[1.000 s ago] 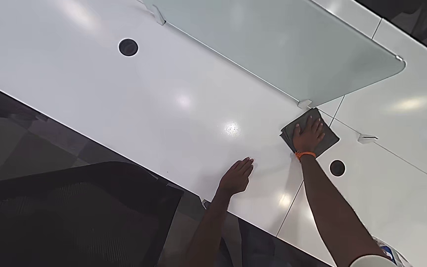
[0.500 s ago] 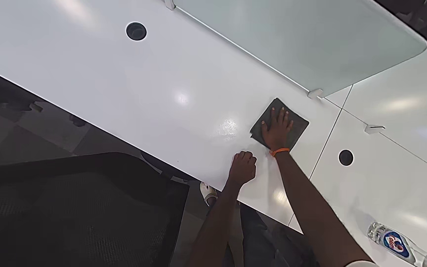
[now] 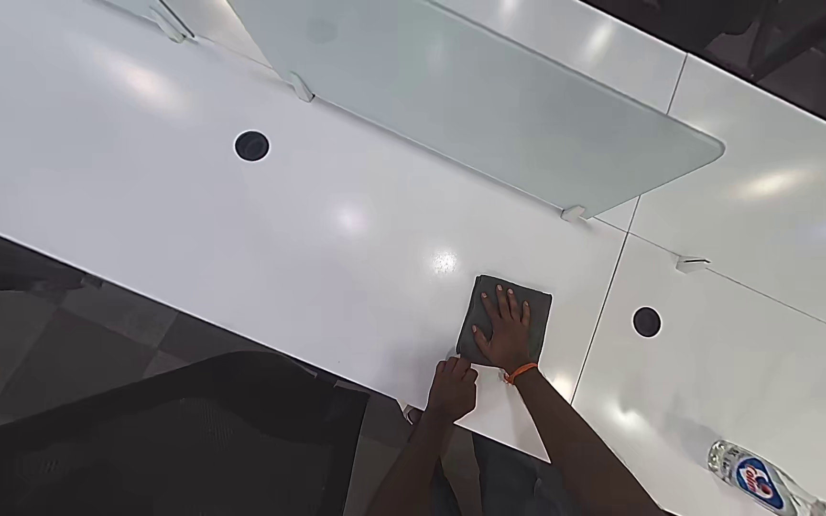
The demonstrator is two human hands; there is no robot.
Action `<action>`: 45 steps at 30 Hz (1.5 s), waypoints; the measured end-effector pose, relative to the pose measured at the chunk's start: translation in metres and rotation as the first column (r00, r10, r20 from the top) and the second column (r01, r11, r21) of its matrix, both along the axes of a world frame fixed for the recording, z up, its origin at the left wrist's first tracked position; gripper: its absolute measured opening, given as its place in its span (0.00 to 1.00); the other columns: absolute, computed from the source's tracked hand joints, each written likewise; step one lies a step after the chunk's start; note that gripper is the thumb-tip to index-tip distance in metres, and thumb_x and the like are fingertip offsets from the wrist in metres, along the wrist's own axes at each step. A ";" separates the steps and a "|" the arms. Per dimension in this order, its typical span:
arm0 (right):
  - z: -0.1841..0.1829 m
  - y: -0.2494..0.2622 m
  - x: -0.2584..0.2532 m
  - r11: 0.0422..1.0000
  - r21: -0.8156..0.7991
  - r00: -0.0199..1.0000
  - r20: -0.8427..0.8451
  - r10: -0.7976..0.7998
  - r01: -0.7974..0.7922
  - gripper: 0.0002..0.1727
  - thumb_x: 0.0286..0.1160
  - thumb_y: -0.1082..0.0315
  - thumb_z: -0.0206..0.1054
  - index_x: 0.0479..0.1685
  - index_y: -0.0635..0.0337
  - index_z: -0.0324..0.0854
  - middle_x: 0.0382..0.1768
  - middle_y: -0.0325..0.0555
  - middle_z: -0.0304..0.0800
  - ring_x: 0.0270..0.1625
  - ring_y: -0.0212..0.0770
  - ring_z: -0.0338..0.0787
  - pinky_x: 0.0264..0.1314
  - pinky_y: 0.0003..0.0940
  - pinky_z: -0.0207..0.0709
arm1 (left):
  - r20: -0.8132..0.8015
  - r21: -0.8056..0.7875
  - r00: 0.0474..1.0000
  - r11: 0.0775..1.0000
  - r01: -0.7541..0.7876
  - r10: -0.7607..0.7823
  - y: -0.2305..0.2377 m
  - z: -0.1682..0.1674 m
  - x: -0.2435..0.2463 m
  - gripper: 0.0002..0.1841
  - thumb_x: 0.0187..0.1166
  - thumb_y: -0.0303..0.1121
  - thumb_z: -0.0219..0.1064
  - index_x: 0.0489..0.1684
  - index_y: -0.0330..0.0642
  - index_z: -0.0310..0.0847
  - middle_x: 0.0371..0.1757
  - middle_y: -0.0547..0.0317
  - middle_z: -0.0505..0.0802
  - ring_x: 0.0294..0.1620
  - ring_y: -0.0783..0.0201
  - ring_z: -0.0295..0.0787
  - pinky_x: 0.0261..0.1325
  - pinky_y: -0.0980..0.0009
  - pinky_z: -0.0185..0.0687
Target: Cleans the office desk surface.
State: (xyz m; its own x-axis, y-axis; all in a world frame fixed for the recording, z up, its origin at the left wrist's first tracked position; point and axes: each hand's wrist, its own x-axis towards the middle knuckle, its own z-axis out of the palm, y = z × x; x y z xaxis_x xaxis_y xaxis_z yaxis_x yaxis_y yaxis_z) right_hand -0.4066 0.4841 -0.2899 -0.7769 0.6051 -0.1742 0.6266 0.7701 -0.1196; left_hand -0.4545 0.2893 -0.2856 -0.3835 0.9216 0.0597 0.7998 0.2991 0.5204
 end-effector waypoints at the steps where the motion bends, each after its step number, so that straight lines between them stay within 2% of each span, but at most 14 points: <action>1: 0.001 0.005 -0.004 1.000 0.000 1.000 0.005 -0.008 0.008 0.46 0.72 0.24 0.45 0.94 0.28 0.55 0.96 0.41 0.48 0.97 0.54 0.45 0.91 0.72 0.33 | 0.002 0.007 1.000 1.000 0.001 -0.001 0.001 -0.002 -0.003 0.07 0.67 0.33 0.63 0.31 0.48 0.88 0.42 0.55 0.91 0.49 0.51 0.89 0.47 0.52 0.83; 6: 0.002 0.050 -0.046 0.999 0.008 0.999 0.003 -0.041 0.041 0.45 0.72 0.25 0.44 0.94 0.27 0.55 0.96 0.39 0.48 0.97 0.52 0.44 0.91 0.70 0.33 | -0.050 -0.050 0.996 0.997 0.065 -0.068 0.018 -0.005 -0.036 0.08 0.70 0.35 0.62 0.35 0.50 0.89 0.47 0.56 0.91 0.53 0.52 0.89 0.49 0.52 0.83; 10: 0.000 0.093 -0.082 0.994 0.026 0.995 -0.016 -0.101 0.102 0.44 0.73 0.25 0.43 0.93 0.25 0.56 0.96 0.37 0.47 0.97 0.50 0.42 0.92 0.70 0.32 | -0.078 -0.127 0.997 0.992 0.020 -0.030 0.026 -0.009 -0.064 0.10 0.71 0.35 0.62 0.38 0.48 0.90 0.48 0.54 0.92 0.54 0.50 0.89 0.50 0.51 0.83; 16: 0.001 0.161 -0.132 0.986 0.031 0.985 -0.069 -0.160 0.162 0.44 0.73 0.26 0.46 0.94 0.27 0.53 0.97 0.36 0.43 0.98 0.49 0.39 0.91 0.70 0.33 | -0.163 -0.155 0.986 0.987 -0.044 0.018 0.026 -0.014 -0.065 0.11 0.71 0.38 0.60 0.41 0.51 0.89 0.48 0.57 0.92 0.51 0.52 0.89 0.49 0.53 0.84; 21: -0.002 0.186 -0.154 0.979 0.035 0.976 -0.093 -0.197 0.201 0.44 0.75 0.27 0.46 0.94 0.29 0.53 0.96 0.38 0.46 0.97 0.50 0.42 0.90 0.71 0.35 | -0.187 -0.167 0.982 0.984 -0.057 0.025 0.027 -0.015 -0.064 0.11 0.70 0.39 0.59 0.39 0.52 0.88 0.45 0.59 0.92 0.50 0.54 0.89 0.48 0.55 0.83; 29: -0.001 0.189 -0.155 0.978 0.029 0.973 -0.116 -0.201 0.206 0.43 0.77 0.29 0.44 0.94 0.30 0.53 0.96 0.39 0.47 0.97 0.50 0.43 0.90 0.72 0.35 | -0.205 -0.134 0.978 0.989 -0.068 0.040 0.026 -0.018 -0.063 0.12 0.72 0.40 0.57 0.39 0.52 0.87 0.45 0.60 0.92 0.48 0.55 0.88 0.48 0.57 0.82; 31: 0.000 0.190 -0.157 0.980 0.026 0.973 -0.123 -0.195 0.199 0.43 0.77 0.29 0.45 0.94 0.32 0.55 0.95 0.43 0.49 0.97 0.53 0.45 0.90 0.73 0.36 | -0.204 -0.135 0.978 0.988 -0.070 0.041 0.027 -0.017 -0.064 0.12 0.72 0.40 0.56 0.39 0.52 0.87 0.45 0.59 0.91 0.49 0.55 0.88 0.48 0.57 0.82; 33: -0.002 0.191 -0.158 0.978 0.039 0.972 -0.128 -0.199 0.205 0.43 0.76 0.28 0.44 0.93 0.30 0.56 0.95 0.42 0.51 0.96 0.53 0.46 0.91 0.71 0.35 | -0.198 -0.153 0.979 0.986 -0.067 0.036 0.027 -0.016 -0.064 0.12 0.72 0.39 0.57 0.40 0.52 0.88 0.45 0.59 0.92 0.50 0.54 0.89 0.48 0.56 0.82; 37: -0.001 0.195 -0.155 0.986 0.039 0.980 -0.125 -0.154 0.160 0.43 0.77 0.28 0.44 0.94 0.31 0.55 0.95 0.44 0.50 0.97 0.53 0.46 0.91 0.71 0.35 | -0.197 -0.165 0.980 0.984 -0.068 0.035 0.029 -0.014 -0.066 0.12 0.72 0.38 0.57 0.40 0.51 0.88 0.46 0.58 0.92 0.50 0.53 0.89 0.48 0.55 0.82; 41: -0.003 0.195 -0.121 0.996 0.022 0.987 -0.133 -0.085 0.089 0.44 0.77 0.28 0.42 0.94 0.33 0.54 0.96 0.42 0.46 0.97 0.51 0.42 0.92 0.70 0.34 | -0.200 -0.137 0.979 0.988 -0.070 0.041 0.027 -0.018 -0.064 0.12 0.73 0.38 0.56 0.39 0.51 0.87 0.45 0.58 0.91 0.49 0.53 0.87 0.48 0.56 0.81; 43: -0.005 0.191 -0.098 0.996 0.012 0.989 -0.125 -0.083 0.086 0.44 0.78 0.29 0.42 0.96 0.33 0.50 0.97 0.39 0.41 0.98 0.49 0.38 0.92 0.70 0.33 | -0.205 -0.130 0.978 0.989 -0.069 0.041 0.027 -0.018 -0.064 0.12 0.72 0.38 0.56 0.38 0.51 0.87 0.44 0.58 0.90 0.49 0.53 0.87 0.47 0.57 0.81; 45: -0.005 0.186 -0.082 0.995 0.042 0.991 -0.102 -0.081 0.086 0.44 0.77 0.29 0.42 0.95 0.34 0.52 0.97 0.40 0.43 0.98 0.49 0.39 0.92 0.70 0.33 | -0.209 -0.120 0.977 0.990 -0.074 0.048 0.026 -0.019 -0.064 0.11 0.72 0.39 0.56 0.38 0.52 0.87 0.44 0.58 0.90 0.49 0.54 0.87 0.47 0.57 0.80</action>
